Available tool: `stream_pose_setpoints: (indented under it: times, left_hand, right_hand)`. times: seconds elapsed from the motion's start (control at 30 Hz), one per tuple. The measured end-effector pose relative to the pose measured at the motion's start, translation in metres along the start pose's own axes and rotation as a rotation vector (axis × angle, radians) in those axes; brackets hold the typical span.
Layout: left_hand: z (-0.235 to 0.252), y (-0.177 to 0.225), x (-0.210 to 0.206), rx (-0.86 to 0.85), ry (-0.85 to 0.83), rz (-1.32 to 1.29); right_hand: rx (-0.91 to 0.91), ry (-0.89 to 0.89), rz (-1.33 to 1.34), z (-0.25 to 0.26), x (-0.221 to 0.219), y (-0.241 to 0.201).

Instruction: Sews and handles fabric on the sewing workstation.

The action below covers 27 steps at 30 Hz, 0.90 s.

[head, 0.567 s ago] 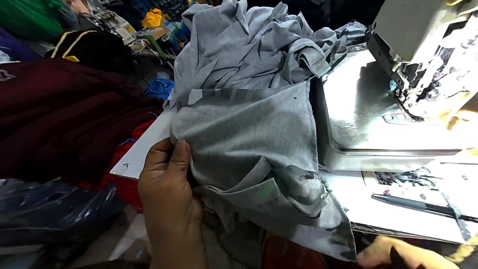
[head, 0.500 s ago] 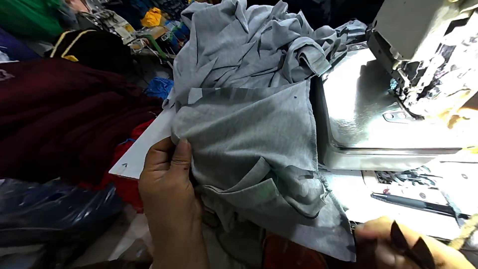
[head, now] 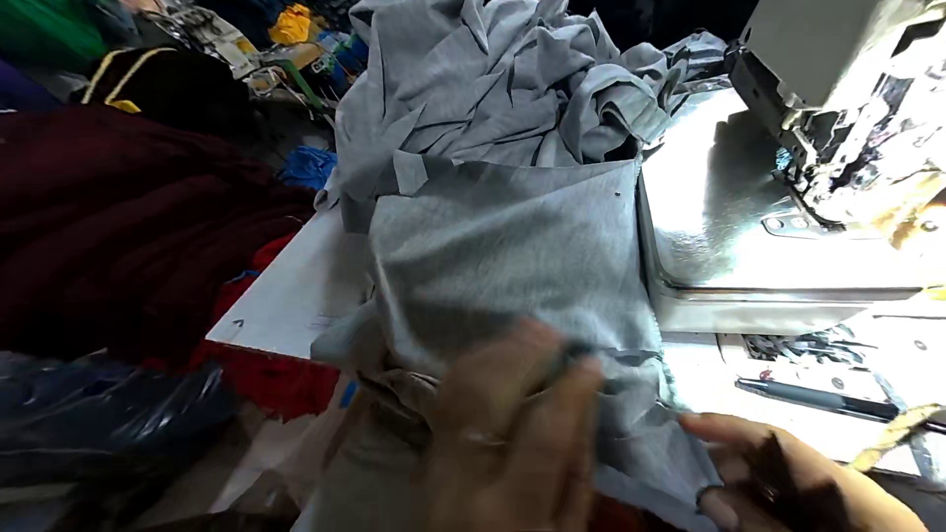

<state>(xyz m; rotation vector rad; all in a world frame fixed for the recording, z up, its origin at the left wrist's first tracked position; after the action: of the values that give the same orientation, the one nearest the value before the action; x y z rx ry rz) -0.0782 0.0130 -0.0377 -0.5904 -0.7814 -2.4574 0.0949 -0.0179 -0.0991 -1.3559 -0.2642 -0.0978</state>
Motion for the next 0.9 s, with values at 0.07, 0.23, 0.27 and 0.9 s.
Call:
stream_pose_setpoints:
  times: [0.07, 0.23, 0.27, 0.9]
  left_hand:
    - [-0.004, 0.006, -0.032, 0.038, -0.157, -0.073]
    - [-0.010, -0.003, -0.052, 0.217, -0.290, -0.257]
    - [-0.010, -0.004, -0.054, 0.261, -0.327, -0.331]
    - [-0.021, -0.027, -0.055, 0.412, -0.262, -0.714]
  right_hand:
    - [0.080, 0.008, 0.001, -0.005, -0.001, -0.012]
    - [0.159, 0.017, -0.094, -0.008, -0.011, -0.019]
    - [0.165, 0.015, -0.112, -0.008, -0.013, -0.019]
    - [0.037, -0.054, 0.082, 0.011, -0.002, 0.003]
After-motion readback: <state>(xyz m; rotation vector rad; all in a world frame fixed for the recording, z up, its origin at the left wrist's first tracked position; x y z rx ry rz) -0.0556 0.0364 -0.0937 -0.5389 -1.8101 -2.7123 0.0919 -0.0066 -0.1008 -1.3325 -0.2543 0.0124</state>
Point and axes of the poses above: each hand's wrist, its own z-axis towards the middle knuckle, its own x-axis out of the back of the hand, y = z × x, the point moved 10 cm from there along z, towards the middle knuckle, and after that the axes turned 5 degrees about -z, right-handed, at the moved point
